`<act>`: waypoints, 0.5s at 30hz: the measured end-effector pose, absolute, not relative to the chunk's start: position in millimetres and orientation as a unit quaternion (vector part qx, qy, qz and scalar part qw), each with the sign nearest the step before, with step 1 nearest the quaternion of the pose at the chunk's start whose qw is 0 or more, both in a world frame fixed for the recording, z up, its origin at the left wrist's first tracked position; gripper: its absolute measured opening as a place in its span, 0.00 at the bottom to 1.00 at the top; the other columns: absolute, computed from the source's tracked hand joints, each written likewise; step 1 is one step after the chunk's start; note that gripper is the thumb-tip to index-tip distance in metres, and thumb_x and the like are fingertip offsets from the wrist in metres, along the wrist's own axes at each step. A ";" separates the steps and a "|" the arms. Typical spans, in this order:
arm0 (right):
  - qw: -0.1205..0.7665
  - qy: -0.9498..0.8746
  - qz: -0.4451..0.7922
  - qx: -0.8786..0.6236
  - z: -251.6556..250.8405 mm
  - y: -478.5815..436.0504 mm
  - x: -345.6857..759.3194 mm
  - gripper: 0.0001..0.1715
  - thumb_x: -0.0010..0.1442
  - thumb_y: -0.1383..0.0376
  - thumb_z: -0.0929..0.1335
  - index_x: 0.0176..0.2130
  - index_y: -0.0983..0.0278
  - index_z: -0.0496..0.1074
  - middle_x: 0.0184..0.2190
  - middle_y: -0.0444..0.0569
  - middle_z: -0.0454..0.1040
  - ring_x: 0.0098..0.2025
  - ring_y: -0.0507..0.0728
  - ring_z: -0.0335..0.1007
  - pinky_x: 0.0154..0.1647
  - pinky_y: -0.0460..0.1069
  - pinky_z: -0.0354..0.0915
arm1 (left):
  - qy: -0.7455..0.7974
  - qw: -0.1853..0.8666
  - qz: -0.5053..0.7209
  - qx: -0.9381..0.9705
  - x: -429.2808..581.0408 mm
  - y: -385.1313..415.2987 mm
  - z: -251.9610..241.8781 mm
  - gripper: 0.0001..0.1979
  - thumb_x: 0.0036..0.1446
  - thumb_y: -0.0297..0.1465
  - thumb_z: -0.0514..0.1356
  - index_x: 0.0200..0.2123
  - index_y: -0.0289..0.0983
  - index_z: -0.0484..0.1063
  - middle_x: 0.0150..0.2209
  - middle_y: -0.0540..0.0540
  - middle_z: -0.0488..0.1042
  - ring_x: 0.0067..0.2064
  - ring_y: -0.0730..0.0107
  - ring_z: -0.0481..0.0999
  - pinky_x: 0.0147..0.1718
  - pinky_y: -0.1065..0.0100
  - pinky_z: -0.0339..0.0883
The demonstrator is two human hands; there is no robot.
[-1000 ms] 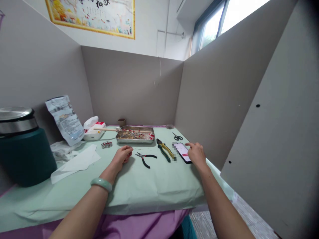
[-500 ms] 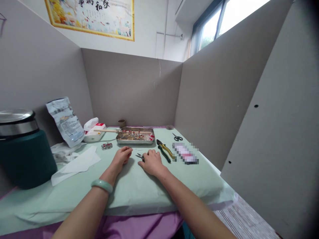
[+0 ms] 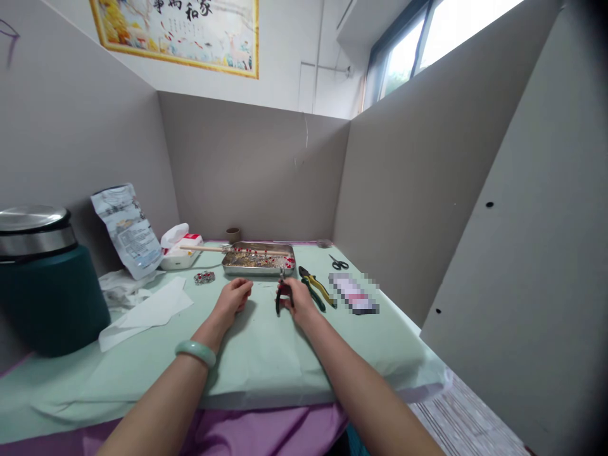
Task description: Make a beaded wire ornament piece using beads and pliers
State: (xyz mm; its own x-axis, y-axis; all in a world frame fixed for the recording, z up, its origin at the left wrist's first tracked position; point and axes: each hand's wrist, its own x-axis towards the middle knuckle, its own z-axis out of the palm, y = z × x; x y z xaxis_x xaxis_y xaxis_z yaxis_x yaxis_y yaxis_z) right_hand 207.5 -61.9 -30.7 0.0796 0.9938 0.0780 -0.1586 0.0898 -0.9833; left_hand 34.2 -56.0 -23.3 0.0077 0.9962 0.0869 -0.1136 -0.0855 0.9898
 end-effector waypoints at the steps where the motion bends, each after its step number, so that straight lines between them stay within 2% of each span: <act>1: 0.576 -0.405 0.581 -0.409 -28.3 -61.7 211.3 0.09 0.55 0.62 0.60 0.32 0.62 0.68 0.30 0.48 0.72 0.36 0.57 0.69 0.38 0.53 0.66 | 0.443 0.511 0.544 0.497 34.6 -56.4 -23.4 0.15 0.41 0.38 0.65 0.25 0.36 0.63 0.18 0.57 0.61 0.15 0.84 0.51 0.13 0.77 0.40; 5: 0.545 -0.305 0.740 -0.250 -20.0 -69.4 223.8 0.11 0.60 0.59 0.60 0.35 0.61 0.67 0.34 0.51 0.74 0.40 0.59 0.71 0.39 0.57 0.67 | 0.437 0.515 0.537 0.505 35.8 -57.3 -24.0 0.15 0.42 0.38 0.65 0.26 0.36 0.64 0.18 0.56 0.61 0.15 0.84 0.52 0.13 0.77 0.41; 9: 0.499 -0.367 0.756 -0.212 -17.6 -78.0 218.5 0.18 0.60 0.53 0.61 0.44 0.61 0.67 0.37 0.52 0.75 0.38 0.59 0.71 0.34 0.54 0.66 | 0.434 0.519 0.537 0.504 35.6 -57.0 -24.9 0.15 0.42 0.38 0.65 0.27 0.36 0.64 0.19 0.56 0.62 0.15 0.84 0.52 0.13 0.77 0.42; 12: 0.524 -0.501 0.608 -0.325 -22.3 -80.3 205.4 0.18 0.59 0.55 0.62 0.46 0.61 0.68 0.33 0.47 0.73 0.32 0.55 0.67 0.30 0.49 0.64 | 0.427 0.527 0.539 0.499 35.0 -56.8 -24.6 0.15 0.42 0.38 0.66 0.27 0.36 0.64 0.19 0.56 0.62 0.15 0.84 0.52 0.12 0.77 0.41; 15: 0.521 -0.662 0.352 -0.407 -30.2 -81.3 194.3 0.13 0.59 0.62 0.63 0.42 0.61 0.71 0.36 0.47 0.72 0.38 0.54 0.66 0.41 0.50 0.63 | 0.410 0.546 0.545 0.486 34.3 -57.3 -22.8 0.15 0.41 0.37 0.66 0.27 0.36 0.63 0.19 0.56 0.63 0.15 0.84 0.52 0.12 0.78 0.41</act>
